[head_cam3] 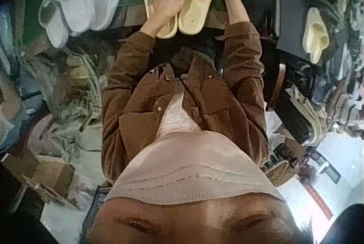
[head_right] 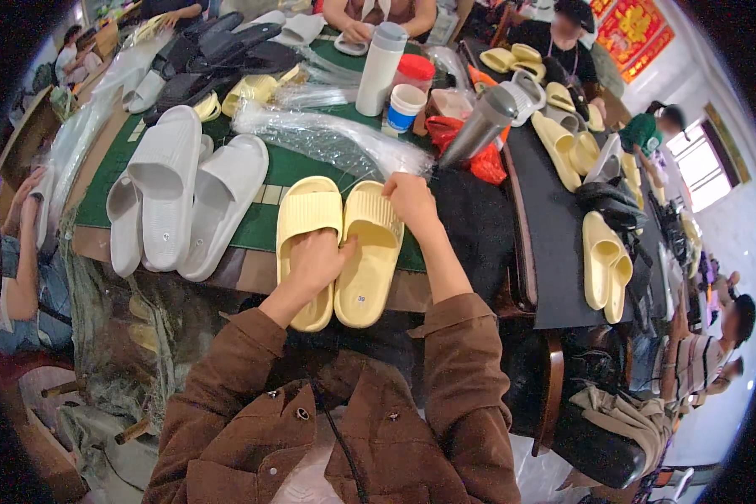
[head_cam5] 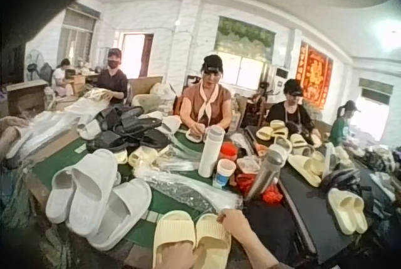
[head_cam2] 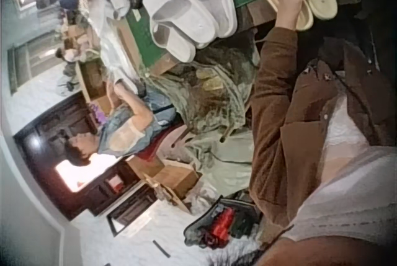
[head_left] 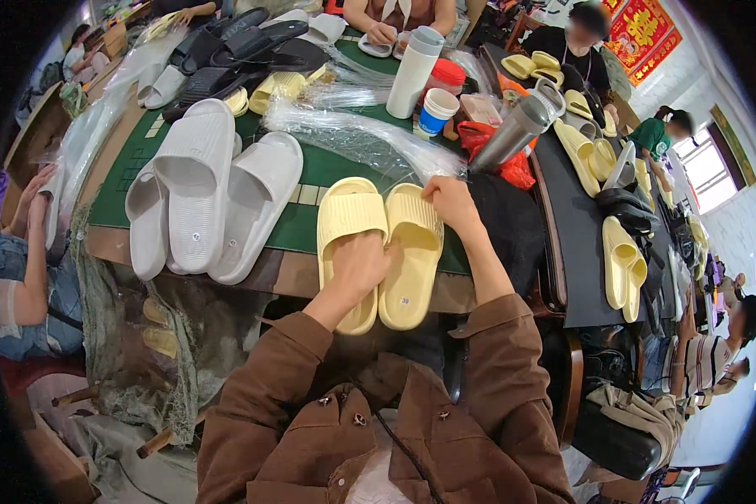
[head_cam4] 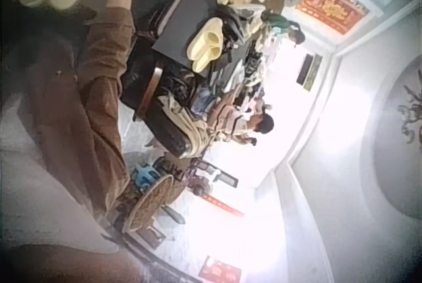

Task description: The person assembles plastic slippers by inserting small circular stickers into the footbeds. They handle white, yellow, and black slippers, picking them up, applying the stickers, and placing them back on the table. The task is performed by hand without tools.

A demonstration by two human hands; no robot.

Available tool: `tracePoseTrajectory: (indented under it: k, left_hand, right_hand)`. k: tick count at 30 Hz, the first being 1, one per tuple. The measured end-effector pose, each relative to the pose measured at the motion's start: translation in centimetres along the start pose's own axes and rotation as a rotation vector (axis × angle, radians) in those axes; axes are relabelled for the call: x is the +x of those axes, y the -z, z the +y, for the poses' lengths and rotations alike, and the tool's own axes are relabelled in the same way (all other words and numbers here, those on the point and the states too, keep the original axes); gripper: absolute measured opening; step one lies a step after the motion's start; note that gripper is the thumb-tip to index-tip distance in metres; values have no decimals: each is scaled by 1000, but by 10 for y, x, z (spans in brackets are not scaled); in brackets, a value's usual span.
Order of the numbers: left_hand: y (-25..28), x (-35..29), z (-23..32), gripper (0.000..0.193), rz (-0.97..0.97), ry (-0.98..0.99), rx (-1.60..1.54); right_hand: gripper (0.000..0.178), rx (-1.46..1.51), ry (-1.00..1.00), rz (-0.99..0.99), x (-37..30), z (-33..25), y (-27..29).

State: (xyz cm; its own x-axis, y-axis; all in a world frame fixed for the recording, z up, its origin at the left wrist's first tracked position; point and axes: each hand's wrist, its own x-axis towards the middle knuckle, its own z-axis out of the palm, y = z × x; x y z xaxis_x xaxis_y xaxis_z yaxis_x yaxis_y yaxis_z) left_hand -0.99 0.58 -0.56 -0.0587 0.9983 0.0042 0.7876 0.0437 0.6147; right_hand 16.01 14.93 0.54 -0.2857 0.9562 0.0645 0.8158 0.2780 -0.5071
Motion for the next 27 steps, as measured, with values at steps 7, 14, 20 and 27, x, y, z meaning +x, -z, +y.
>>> tracePoseTrajectory:
  k: [7,14,20,27]
  left_hand:
    - [6,3,2,50,-53,33,-28]
    - [-2,7,1,48,-5,48,-15]
    - [-1,11,1,52,-78,101,-35]
    - [-3,8,4,50,-5,101,-5]
  right_hand:
    - [27,332,153,-248,2,-18,0]
    - [28,298,271,-359,8,-21,9]
    - [17,112,284,-322,15,-25,11]
    - [19,154,421,-312,16,-16,0]
